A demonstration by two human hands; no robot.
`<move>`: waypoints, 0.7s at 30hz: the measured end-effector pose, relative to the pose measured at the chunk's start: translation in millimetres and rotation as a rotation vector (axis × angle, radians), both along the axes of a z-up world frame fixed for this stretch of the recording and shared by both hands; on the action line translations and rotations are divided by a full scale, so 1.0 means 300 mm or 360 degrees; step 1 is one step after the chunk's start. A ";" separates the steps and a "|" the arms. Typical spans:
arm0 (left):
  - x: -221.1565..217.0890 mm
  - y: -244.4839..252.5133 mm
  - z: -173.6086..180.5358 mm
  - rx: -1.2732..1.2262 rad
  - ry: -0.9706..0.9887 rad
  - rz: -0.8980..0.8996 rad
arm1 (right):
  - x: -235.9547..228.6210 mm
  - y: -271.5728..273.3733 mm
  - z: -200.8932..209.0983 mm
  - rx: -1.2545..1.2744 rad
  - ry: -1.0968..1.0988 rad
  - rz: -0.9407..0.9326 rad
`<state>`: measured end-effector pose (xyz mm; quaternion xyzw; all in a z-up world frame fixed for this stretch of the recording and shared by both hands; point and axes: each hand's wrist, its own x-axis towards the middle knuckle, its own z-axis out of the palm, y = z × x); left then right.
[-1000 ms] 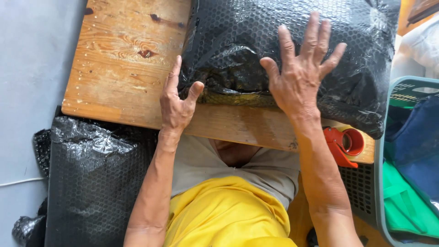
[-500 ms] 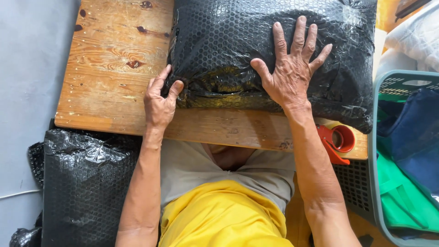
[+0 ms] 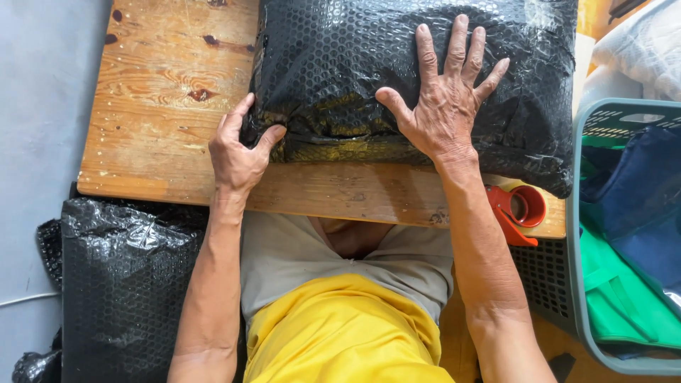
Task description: The person seals a large black bubble mailer on a wooden table. They repeatedly fold the edges, apply clear tape using a handheld dispenser, and press the tape down to secure the package.
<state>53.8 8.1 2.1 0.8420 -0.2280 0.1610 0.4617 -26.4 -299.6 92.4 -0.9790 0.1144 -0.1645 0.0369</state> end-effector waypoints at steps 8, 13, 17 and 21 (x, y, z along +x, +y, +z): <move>0.011 0.003 -0.007 -0.0059 -0.0119 -0.0019 | 0.010 -0.001 -0.015 -0.0014 -0.0006 -0.0008; 0.000 -0.002 0.005 -0.0469 0.0291 -0.0235 | -0.015 -0.062 -0.049 0.0163 -0.0025 0.0100; 0.000 0.025 -0.009 -0.0375 0.0336 -0.0266 | -0.138 -0.100 0.015 0.0672 -0.0236 0.0335; 0.007 0.022 -0.035 -0.0344 0.0200 -0.0165 | -0.318 -0.057 0.048 0.0515 -0.0847 0.0474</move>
